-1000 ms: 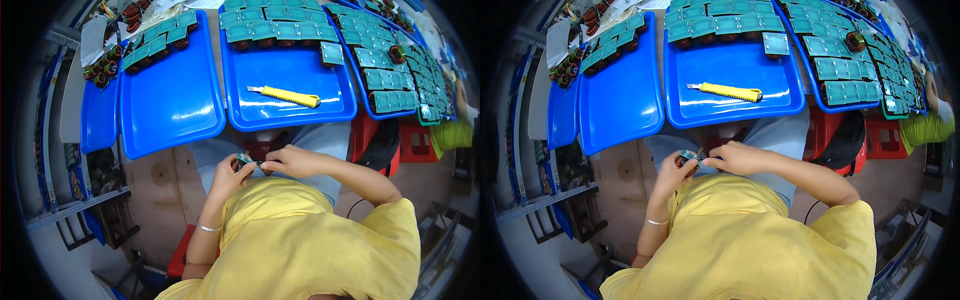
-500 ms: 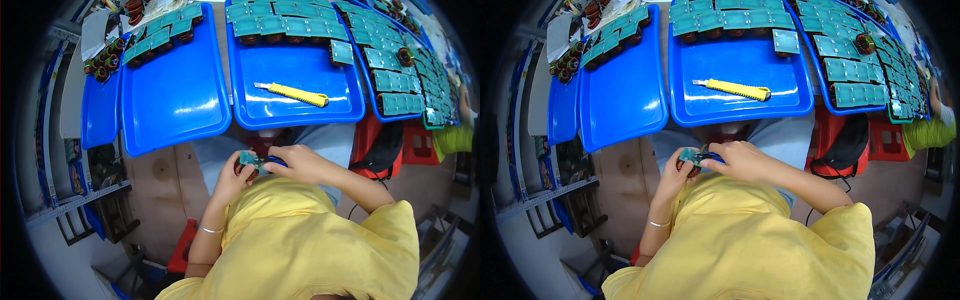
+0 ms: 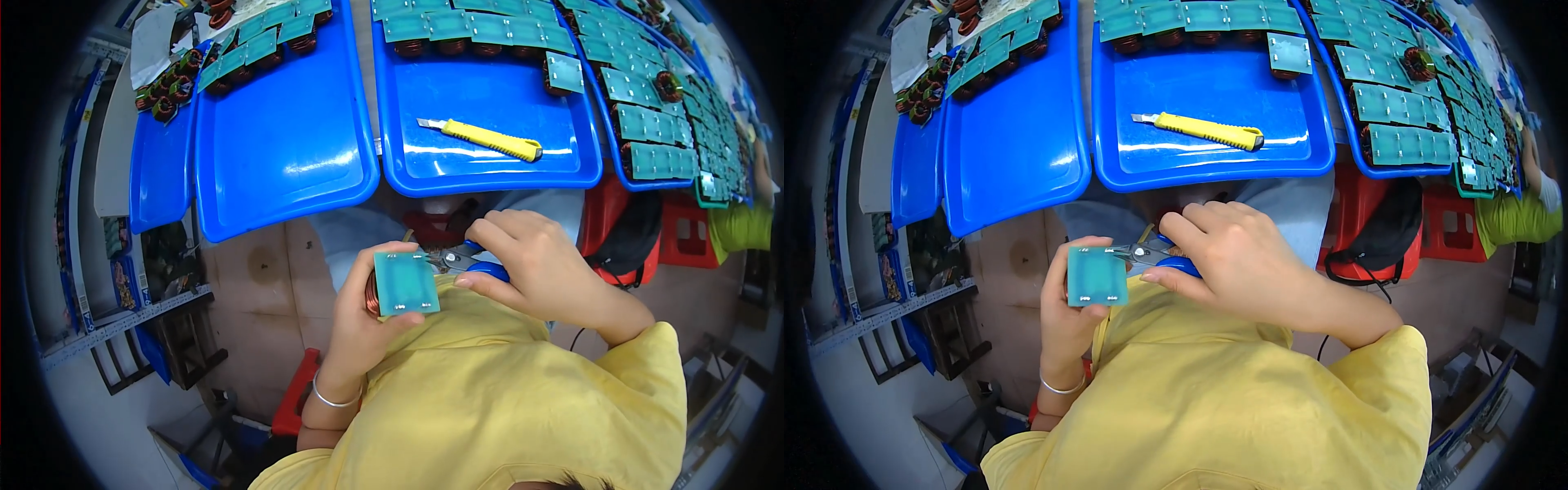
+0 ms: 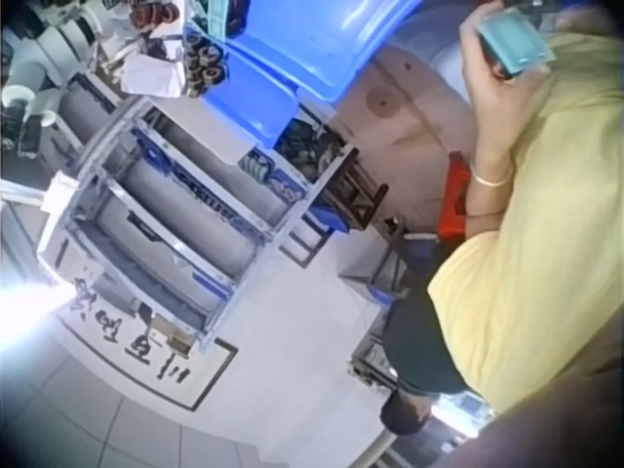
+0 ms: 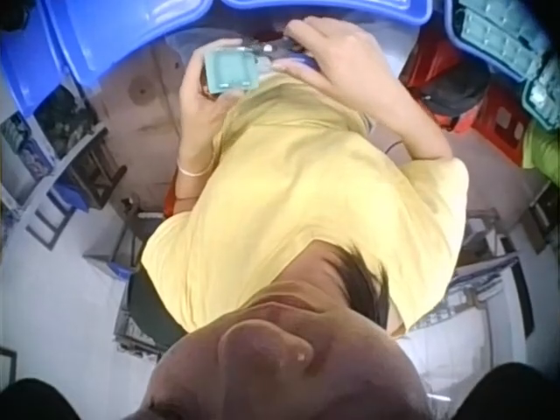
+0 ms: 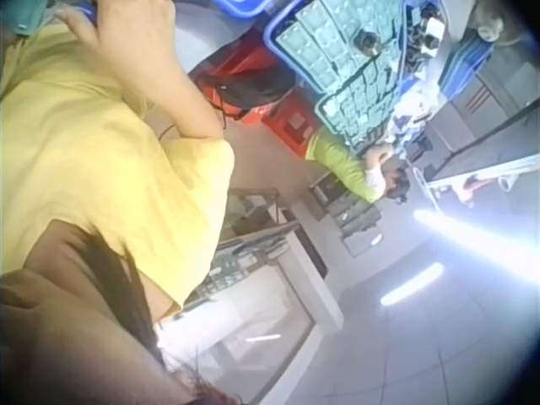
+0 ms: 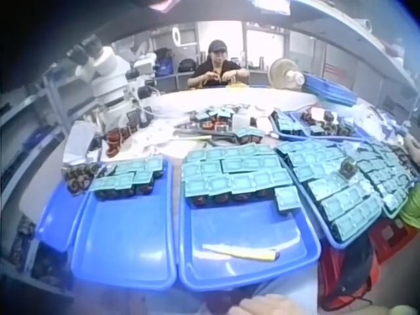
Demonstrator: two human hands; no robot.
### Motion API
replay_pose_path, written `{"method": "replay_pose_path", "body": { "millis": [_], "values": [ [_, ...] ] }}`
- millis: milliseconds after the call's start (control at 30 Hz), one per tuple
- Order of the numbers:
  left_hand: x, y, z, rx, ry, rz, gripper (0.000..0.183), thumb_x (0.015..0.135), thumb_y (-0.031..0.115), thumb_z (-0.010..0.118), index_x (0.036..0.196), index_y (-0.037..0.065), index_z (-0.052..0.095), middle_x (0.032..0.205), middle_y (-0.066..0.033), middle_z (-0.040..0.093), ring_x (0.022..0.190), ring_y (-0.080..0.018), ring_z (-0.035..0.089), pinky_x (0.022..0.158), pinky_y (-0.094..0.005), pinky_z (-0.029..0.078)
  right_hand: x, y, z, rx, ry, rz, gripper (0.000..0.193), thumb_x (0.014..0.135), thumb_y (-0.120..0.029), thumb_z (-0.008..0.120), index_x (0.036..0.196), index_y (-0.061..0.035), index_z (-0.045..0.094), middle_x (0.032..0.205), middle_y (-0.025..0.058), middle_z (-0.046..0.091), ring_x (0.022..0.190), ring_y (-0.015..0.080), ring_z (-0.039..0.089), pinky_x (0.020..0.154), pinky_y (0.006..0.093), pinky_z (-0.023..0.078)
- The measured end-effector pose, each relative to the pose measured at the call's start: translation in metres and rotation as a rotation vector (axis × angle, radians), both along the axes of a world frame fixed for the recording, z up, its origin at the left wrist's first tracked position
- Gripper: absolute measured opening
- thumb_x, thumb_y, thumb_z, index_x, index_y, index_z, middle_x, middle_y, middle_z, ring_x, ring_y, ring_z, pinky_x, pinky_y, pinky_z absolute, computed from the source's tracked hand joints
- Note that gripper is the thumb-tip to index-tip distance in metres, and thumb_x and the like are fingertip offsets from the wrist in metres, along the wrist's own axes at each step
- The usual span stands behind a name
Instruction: Trimming wire leads on electronic components using pliers at a workbench.
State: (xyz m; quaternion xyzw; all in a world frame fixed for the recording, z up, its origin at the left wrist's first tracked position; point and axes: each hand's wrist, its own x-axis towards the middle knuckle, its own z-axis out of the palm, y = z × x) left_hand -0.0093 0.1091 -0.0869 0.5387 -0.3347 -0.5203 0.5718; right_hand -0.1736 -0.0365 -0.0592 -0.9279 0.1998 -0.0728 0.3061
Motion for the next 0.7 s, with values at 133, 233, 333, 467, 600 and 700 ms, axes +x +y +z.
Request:
{"method": "replay_pose_path", "body": {
  "millis": [133,233,333,467,600,700],
  "values": [
    [-0.002,0.004,0.007,-0.026,-0.065,0.041,0.065,0.070,0.020,0.078,0.120,0.002,0.042,0.110,-0.0070,0.051,0.098,-0.0130,0.052,0.083,-0.0253,0.044,0.000,0.000,0.006,-0.027,0.024,0.013,0.037,0.077,-0.035,0.065,0.090,-0.0030,0.052,0.076,0.0132,0.052,0.071,0.0312,0.053,0.064,0.0382,0.042],
    [-0.003,0.003,0.011,-0.035,-0.042,0.021,0.062,0.070,0.017,0.077,0.119,0.002,0.042,0.110,-0.0075,0.050,0.098,-0.0135,0.052,0.083,-0.0255,0.044,0.001,0.001,0.009,-0.025,-0.003,0.032,0.037,0.077,-0.036,0.066,0.090,-0.0032,0.052,0.076,0.0126,0.052,0.070,0.0306,0.053,0.063,0.0381,0.042],
    [-0.002,0.003,0.011,-0.058,-0.131,-0.006,0.063,0.069,0.014,0.077,0.120,0.002,0.041,0.110,-0.0081,0.051,0.099,-0.0134,0.052,0.083,-0.0260,0.044,0.001,0.001,0.010,-0.050,-0.043,0.032,0.039,0.075,-0.037,0.067,0.090,-0.0033,0.053,0.076,0.0118,0.051,0.070,0.0299,0.053,0.063,0.0380,0.042],
    [-0.004,0.003,0.013,-0.060,-0.156,-0.006,0.064,0.067,0.011,0.078,0.119,0.003,0.042,0.110,-0.0083,0.051,0.098,-0.0141,0.053,0.083,-0.0264,0.045,0.006,0.002,0.014,-0.087,-0.088,0.055,0.041,0.074,-0.038,0.067,0.090,-0.0036,0.053,0.078,0.0110,0.051,0.069,0.0291,0.053,0.062,0.0375,0.042],
    [-0.004,0.002,0.012,-0.105,-0.278,-0.019,0.065,0.064,0.009,0.079,0.119,0.004,0.044,0.109,-0.0093,0.052,0.096,-0.0165,0.055,0.082,-0.0269,0.045,0.009,0.003,0.015,-0.103,-0.107,0.067,0.041,0.073,-0.038,0.068,0.090,-0.0039,0.053,0.077,0.0106,0.051,0.068,0.0286,0.052,0.061,0.0370,0.041],
    [-0.005,0.005,0.013,-0.078,-0.269,-0.013,0.068,0.064,0.023,0.080,0.118,0.002,0.044,0.110,-0.0099,0.051,0.098,-0.0166,0.053,0.084,-0.0273,0.043,0.010,0.004,0.016,-0.093,-0.098,0.073,0.041,0.073,-0.038,0.068,0.090,-0.0040,0.054,0.076,0.0103,0.050,0.068,0.0285,0.052,0.060,0.0368,0.041]
  ]
}}
